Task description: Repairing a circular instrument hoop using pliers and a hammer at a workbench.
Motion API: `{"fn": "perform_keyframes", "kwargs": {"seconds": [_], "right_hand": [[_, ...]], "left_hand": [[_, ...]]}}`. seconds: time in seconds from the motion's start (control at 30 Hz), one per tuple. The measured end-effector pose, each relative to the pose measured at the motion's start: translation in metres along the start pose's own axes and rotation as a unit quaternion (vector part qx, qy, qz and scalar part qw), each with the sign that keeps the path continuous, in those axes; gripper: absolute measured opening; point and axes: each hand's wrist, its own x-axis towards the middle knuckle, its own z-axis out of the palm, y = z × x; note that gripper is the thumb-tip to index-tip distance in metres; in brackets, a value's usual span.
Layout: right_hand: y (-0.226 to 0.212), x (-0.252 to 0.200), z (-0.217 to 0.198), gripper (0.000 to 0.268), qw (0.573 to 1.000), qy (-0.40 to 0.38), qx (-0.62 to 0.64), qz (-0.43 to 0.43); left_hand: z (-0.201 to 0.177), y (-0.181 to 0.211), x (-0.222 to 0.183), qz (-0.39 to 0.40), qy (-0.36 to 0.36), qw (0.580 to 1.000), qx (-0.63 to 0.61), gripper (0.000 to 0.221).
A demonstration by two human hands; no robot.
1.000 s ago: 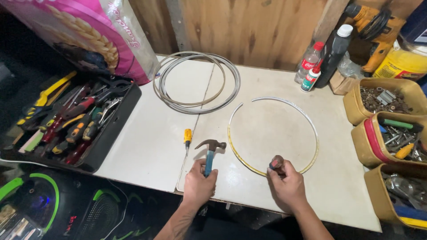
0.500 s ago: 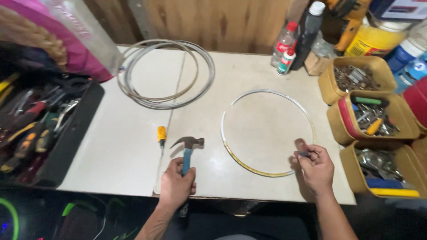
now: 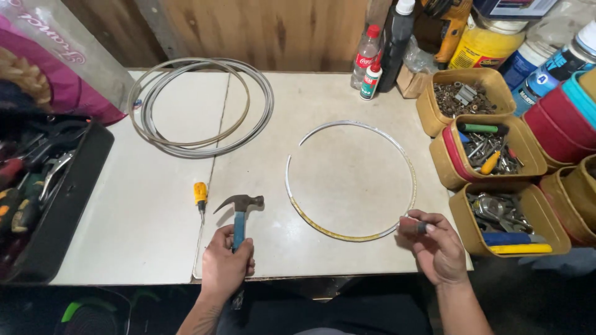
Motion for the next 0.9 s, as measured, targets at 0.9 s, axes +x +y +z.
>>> {"fn": "perform_keyframes", "kwargs": {"seconds": [0.9], "right_hand": [[0.025, -0.005, 0.125, 0.026, 0.612, -0.100, -0.783, 0.054]], "left_hand": [[0.019, -0.012, 0.009, 0.020, 0.007, 0.995, -0.099, 0.036]]}}
